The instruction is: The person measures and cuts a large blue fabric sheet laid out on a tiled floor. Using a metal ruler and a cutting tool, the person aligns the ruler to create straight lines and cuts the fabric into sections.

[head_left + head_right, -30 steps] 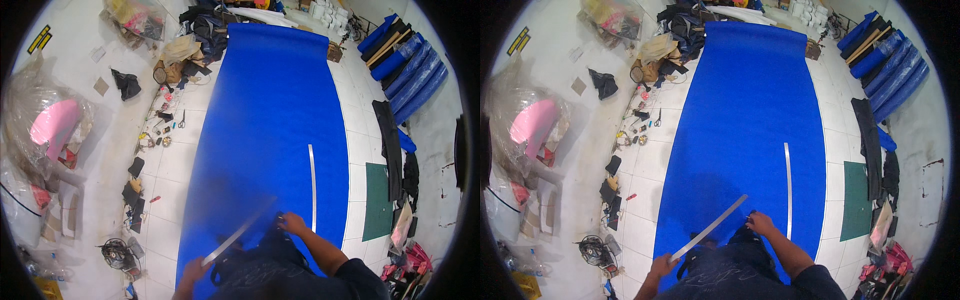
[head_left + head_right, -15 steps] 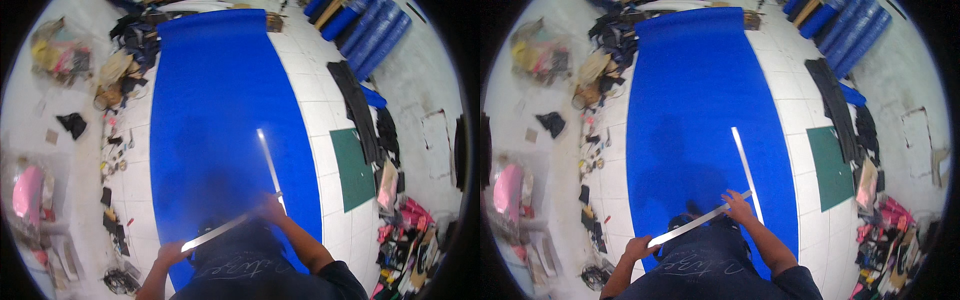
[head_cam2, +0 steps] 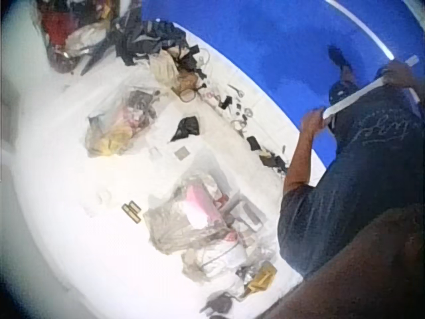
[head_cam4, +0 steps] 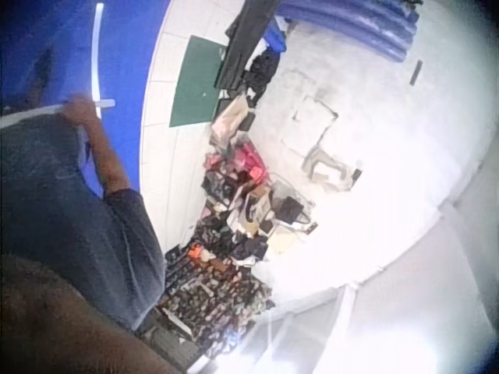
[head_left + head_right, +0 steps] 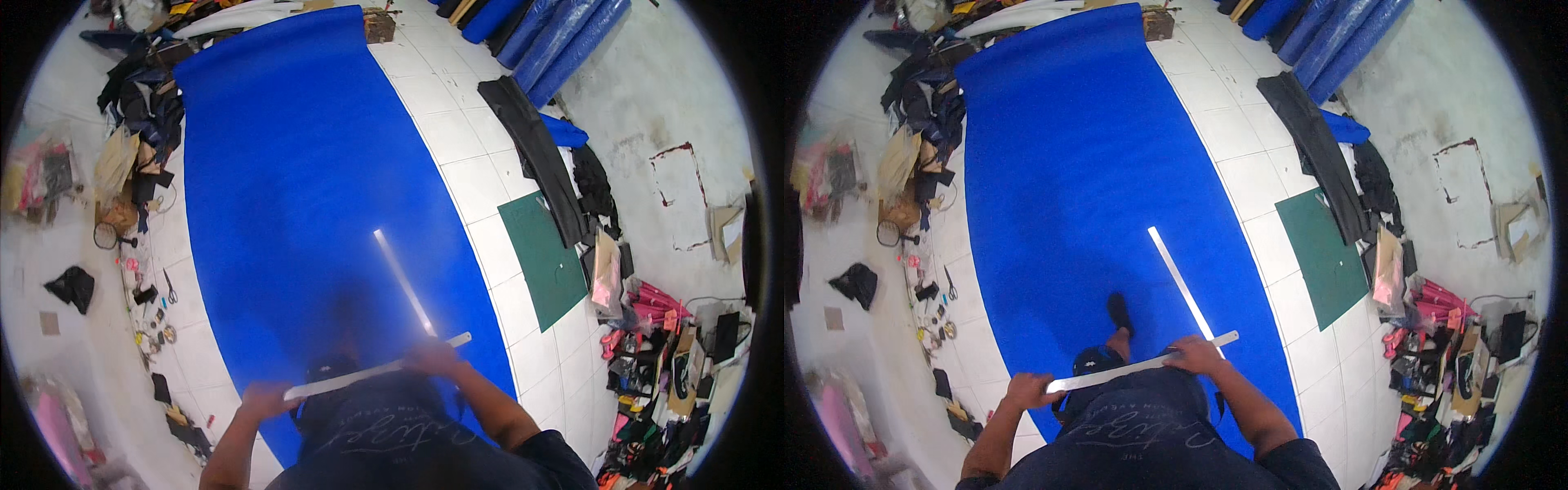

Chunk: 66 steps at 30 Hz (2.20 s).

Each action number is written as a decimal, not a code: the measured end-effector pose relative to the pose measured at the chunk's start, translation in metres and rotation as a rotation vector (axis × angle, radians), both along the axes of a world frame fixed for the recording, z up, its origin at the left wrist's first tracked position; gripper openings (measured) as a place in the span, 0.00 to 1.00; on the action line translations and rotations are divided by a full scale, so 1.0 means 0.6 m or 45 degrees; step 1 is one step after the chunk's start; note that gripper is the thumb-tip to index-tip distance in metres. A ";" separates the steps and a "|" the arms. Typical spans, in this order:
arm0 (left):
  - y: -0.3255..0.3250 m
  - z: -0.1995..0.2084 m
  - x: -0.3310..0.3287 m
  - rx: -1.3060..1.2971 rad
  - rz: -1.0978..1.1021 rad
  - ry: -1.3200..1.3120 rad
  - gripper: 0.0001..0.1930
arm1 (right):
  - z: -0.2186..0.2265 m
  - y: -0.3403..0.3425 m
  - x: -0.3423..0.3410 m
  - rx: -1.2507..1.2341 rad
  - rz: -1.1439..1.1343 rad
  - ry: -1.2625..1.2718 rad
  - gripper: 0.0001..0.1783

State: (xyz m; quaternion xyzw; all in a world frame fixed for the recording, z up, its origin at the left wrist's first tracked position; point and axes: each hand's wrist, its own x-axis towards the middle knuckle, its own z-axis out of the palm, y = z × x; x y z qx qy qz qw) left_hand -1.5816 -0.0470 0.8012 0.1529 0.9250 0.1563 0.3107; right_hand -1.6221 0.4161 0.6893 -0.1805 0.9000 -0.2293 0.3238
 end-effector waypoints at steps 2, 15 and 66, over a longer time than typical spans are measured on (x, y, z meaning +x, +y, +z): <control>-0.038 -0.011 -0.104 -0.075 -0.138 -0.065 0.27 | 0.017 -0.020 -0.057 0.008 -0.086 0.043 0.29; 0.126 -0.091 -0.484 0.326 0.354 0.766 0.31 | 0.048 0.037 -0.183 0.268 -0.960 0.064 0.29; 0.011 -0.347 -0.790 0.462 1.604 -0.047 0.24 | -0.021 0.222 -0.848 0.534 -0.941 -0.167 0.33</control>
